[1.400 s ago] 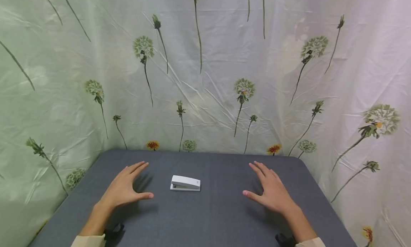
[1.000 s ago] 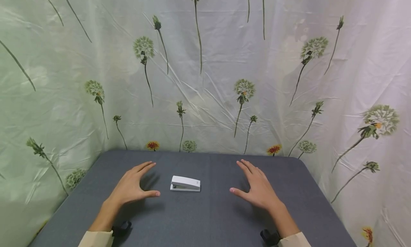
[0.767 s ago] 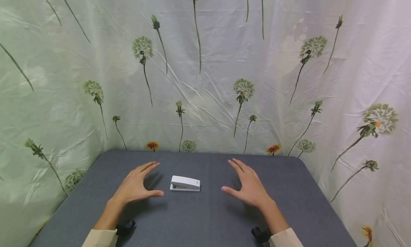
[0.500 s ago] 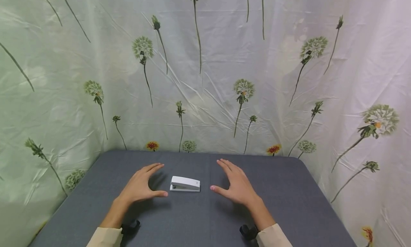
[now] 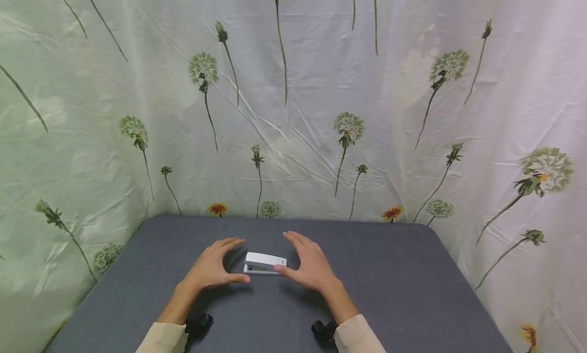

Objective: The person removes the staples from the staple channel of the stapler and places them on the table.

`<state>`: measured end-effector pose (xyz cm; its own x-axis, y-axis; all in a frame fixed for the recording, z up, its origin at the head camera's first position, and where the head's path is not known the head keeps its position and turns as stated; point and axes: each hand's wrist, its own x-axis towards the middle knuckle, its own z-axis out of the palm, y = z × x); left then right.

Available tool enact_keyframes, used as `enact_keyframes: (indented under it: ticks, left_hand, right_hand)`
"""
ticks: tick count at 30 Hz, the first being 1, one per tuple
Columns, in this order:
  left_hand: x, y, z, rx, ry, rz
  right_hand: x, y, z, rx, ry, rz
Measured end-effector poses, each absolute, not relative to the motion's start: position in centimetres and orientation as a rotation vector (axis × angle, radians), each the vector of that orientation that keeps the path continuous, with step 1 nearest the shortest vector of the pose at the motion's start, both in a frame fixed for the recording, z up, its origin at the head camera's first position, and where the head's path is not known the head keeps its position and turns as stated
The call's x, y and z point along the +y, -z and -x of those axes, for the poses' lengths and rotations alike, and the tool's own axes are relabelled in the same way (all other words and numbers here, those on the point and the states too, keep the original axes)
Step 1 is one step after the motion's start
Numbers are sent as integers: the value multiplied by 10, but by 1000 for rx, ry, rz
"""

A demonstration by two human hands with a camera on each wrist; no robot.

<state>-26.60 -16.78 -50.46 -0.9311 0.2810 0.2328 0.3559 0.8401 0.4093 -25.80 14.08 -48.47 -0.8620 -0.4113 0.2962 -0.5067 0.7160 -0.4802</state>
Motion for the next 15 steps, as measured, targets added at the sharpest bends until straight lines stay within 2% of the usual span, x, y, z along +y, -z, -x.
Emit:
enact_keyframes:
  ticks: [15]
  left_hand:
    - [-161, 517, 272, -2851, 872, 480]
  right_hand:
    - [93, 490, 266, -2729, -858, -821]
